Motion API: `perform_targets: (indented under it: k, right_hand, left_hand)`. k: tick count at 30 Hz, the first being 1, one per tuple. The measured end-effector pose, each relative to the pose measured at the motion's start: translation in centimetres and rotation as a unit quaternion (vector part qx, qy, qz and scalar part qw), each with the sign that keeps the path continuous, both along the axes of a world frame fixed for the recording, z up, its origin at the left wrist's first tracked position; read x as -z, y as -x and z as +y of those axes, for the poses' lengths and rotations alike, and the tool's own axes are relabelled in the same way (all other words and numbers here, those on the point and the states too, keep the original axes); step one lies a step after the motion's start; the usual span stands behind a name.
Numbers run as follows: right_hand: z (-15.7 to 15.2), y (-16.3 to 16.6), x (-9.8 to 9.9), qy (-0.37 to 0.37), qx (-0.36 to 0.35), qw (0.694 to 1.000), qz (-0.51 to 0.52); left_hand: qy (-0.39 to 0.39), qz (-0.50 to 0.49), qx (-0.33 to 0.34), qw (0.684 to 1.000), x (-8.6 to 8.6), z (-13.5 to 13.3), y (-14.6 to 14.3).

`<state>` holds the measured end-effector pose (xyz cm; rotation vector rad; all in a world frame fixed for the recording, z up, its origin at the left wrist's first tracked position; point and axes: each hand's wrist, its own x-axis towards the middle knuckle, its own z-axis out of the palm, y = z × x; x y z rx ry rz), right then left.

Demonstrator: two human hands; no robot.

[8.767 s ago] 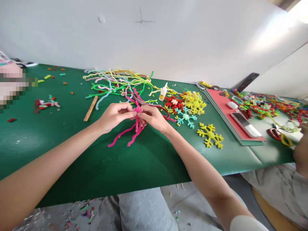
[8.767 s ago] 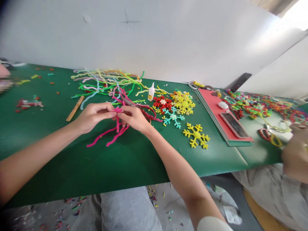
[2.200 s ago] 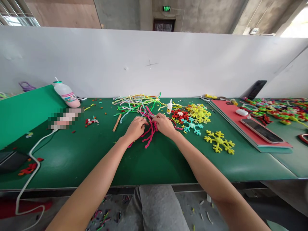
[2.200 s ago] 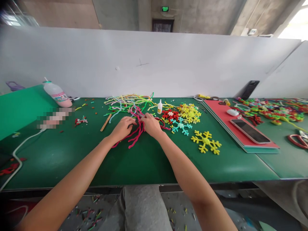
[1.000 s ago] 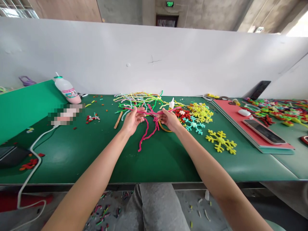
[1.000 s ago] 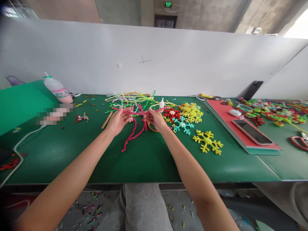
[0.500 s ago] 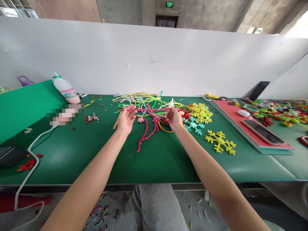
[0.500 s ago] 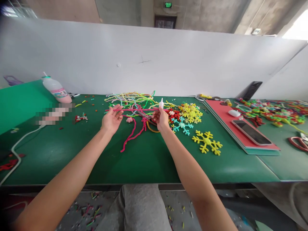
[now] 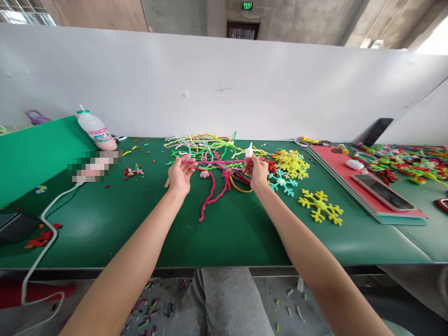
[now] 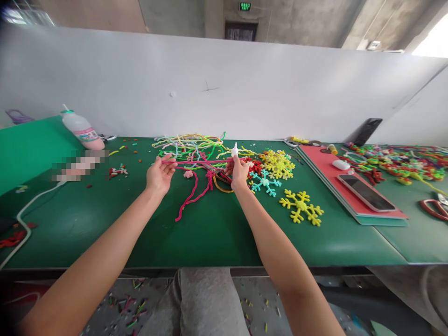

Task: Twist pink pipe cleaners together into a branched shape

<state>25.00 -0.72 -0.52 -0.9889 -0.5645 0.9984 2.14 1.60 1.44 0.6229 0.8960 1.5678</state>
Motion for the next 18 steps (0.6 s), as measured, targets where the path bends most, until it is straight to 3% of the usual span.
perform_targets:
  k: [4,18]
  right_hand:
    - [0.03,-0.1,0.21,-0.025,0.061,0.996,-0.066]
    - [-0.03,-0.45,0.86,0.025,0.124,0.954,-0.272]
  left_hand:
    - [-0.011,0.021,-0.013,1.0,-0.07,-0.25,-0.11]
    - [-0.017,0.005,-0.093,0.996,-0.13,0.45,0.37]
